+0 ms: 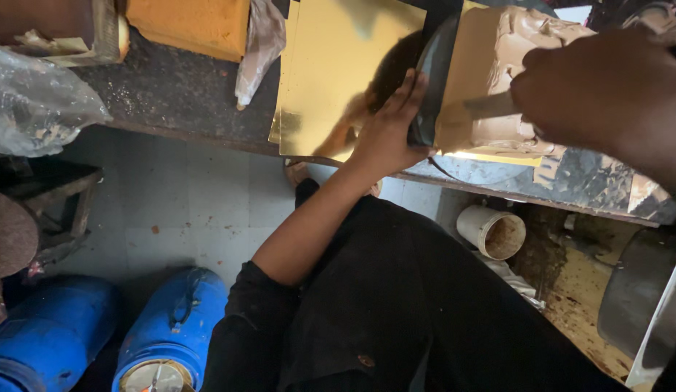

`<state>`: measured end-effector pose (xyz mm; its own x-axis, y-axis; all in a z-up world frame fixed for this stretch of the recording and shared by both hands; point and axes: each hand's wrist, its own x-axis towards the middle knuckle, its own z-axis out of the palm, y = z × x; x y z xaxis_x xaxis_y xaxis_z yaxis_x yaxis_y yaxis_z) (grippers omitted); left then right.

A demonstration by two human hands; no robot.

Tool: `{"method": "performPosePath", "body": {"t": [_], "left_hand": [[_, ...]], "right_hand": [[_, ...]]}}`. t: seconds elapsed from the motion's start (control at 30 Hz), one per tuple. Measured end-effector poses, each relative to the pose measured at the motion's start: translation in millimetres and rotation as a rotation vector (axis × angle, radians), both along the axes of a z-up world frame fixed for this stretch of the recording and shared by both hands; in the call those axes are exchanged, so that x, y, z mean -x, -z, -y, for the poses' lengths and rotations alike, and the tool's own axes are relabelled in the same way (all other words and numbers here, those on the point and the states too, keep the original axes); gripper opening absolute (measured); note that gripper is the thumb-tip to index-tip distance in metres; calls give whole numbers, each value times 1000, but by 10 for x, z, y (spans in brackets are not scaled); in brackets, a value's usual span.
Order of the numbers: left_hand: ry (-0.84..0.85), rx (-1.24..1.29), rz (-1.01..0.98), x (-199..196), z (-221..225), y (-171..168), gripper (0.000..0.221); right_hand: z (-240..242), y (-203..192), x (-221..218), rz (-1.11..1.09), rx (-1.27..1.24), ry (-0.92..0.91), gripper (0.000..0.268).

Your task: The person frosts a square cake by spreading light-colored frosting with an offset spatula, using a scraper to create a wavy pattern on the sides, and finishing by pouring dark chocolate glaze into a central well on top.

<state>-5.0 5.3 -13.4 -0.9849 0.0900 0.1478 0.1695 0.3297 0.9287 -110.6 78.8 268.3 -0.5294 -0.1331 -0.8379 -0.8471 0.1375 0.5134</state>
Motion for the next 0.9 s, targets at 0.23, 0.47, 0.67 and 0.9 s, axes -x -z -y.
{"method": "performPosePath", "body": {"t": [0.23, 0.47, 0.67, 0.9], "left_hand": [[-13, 13, -17, 3, 15, 17, 128], [26, -130, -113, 83, 93, 93, 131], [105, -893, 537, -205, -62, 197, 122], [84, -1187, 561, -249, -411, 643, 78]], "right_hand": [[12, -64, -263, 40, 26, 62, 33], [-73, -36, -226, -185, 111, -293, 28], [26, -293, -289, -148, 107, -148, 19], [164, -224, -395, 85, 33, 44, 32]]}}
